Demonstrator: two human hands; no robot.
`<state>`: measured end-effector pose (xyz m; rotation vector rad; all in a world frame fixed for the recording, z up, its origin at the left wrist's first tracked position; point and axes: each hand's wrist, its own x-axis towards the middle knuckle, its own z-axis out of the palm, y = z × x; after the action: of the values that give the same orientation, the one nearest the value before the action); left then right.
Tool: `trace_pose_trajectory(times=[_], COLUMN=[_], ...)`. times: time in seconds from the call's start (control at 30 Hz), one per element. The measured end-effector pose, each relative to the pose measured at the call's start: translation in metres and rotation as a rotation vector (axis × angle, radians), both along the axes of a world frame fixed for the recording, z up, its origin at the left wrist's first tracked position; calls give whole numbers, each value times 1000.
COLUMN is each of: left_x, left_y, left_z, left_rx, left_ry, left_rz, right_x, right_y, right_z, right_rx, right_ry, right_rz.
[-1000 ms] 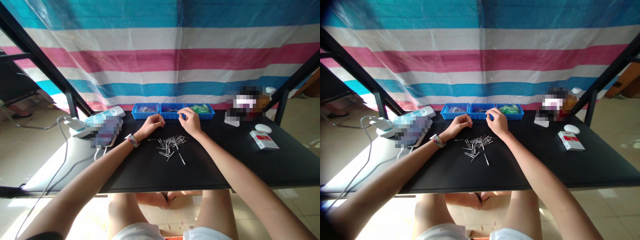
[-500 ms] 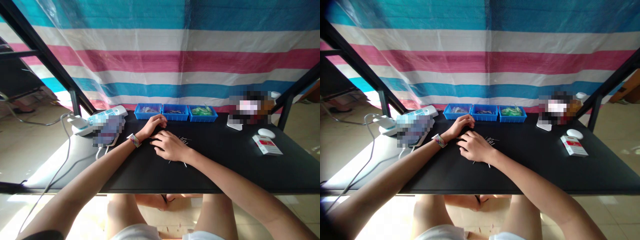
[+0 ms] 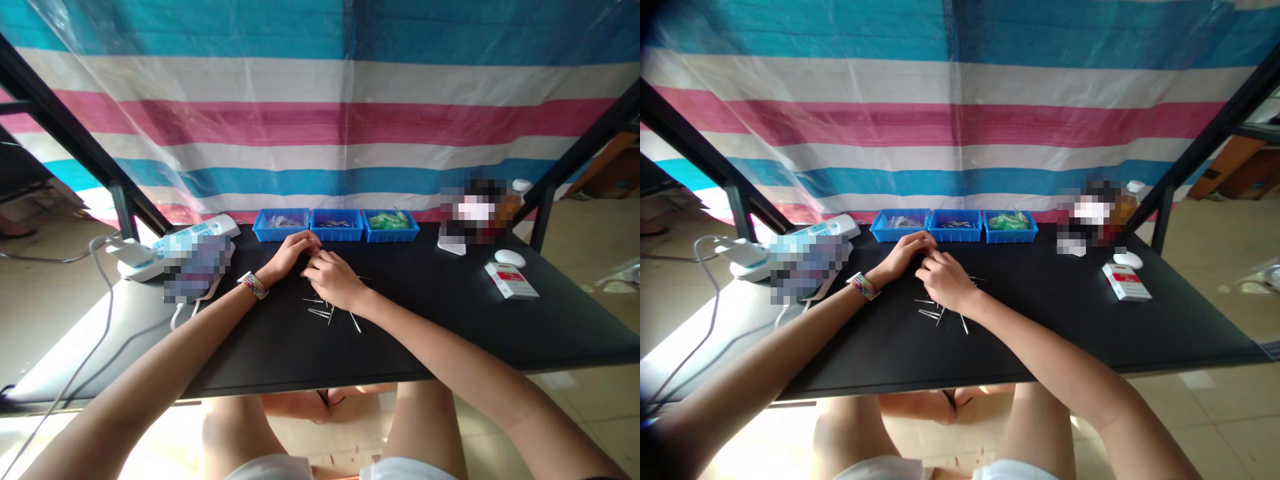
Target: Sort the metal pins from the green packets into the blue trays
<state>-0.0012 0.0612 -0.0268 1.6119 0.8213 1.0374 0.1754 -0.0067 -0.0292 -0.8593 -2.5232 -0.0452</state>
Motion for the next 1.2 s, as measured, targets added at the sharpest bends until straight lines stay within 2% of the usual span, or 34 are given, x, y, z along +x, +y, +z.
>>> trace_pose_trajectory(times=[0.13,0.4,0.5,0.67,0.83,1.2], left_x=[1,1,1,1,3,3], left_y=[-1,1,2,1,-1,-1], left_z=[2,1,0,1,4,2], left_rx=[28,49,23,16,36,73], left_ry=[35,42,44,67,103,177], left_rz=[-4,-19,-23,-18,-28,-19], right_x=[8,29,39,52,53,48], right_y=[11,27,39,60,67,60], right_z=[0,12,9,-4,-11,-12], right_rx=[-38,-27,-123,-442,-720,-783], right_ry=[64,286,467,829,1018,1028], right_rz=[-17,-58,-89,-145,-83,-39])
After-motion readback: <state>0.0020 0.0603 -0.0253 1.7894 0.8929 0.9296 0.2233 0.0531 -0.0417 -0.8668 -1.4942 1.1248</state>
